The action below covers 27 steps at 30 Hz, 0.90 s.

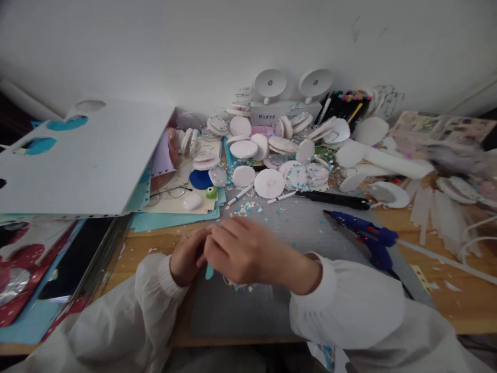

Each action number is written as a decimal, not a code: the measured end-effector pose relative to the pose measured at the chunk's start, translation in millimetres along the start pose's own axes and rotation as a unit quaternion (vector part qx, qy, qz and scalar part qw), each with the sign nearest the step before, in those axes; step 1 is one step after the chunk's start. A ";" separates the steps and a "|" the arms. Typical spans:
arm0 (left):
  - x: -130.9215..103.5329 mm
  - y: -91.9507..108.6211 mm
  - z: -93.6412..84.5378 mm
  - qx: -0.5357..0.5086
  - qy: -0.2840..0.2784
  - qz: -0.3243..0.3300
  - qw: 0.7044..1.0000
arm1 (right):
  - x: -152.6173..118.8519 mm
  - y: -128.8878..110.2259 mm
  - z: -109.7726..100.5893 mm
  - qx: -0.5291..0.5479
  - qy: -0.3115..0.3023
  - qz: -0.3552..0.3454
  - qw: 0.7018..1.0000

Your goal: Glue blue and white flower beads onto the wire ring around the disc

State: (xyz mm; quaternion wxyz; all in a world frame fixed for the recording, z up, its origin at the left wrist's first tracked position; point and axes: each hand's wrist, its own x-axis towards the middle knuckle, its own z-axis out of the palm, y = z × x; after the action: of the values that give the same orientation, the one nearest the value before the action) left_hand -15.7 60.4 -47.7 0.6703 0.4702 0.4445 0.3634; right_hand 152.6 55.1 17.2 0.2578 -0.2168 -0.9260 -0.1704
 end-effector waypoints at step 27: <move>-6.5 -1.5 6.3 0.240 -0.132 0.069 0.959 | -67.2 -9.1 10.5 0.457 0.133 0.569 0.671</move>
State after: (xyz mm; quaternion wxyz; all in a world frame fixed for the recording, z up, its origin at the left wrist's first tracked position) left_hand -11.9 52.2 -46.4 0.5639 0.6904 0.3927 0.2262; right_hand 195.8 30.8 -30.3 0.4924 -0.5315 -0.5411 0.4268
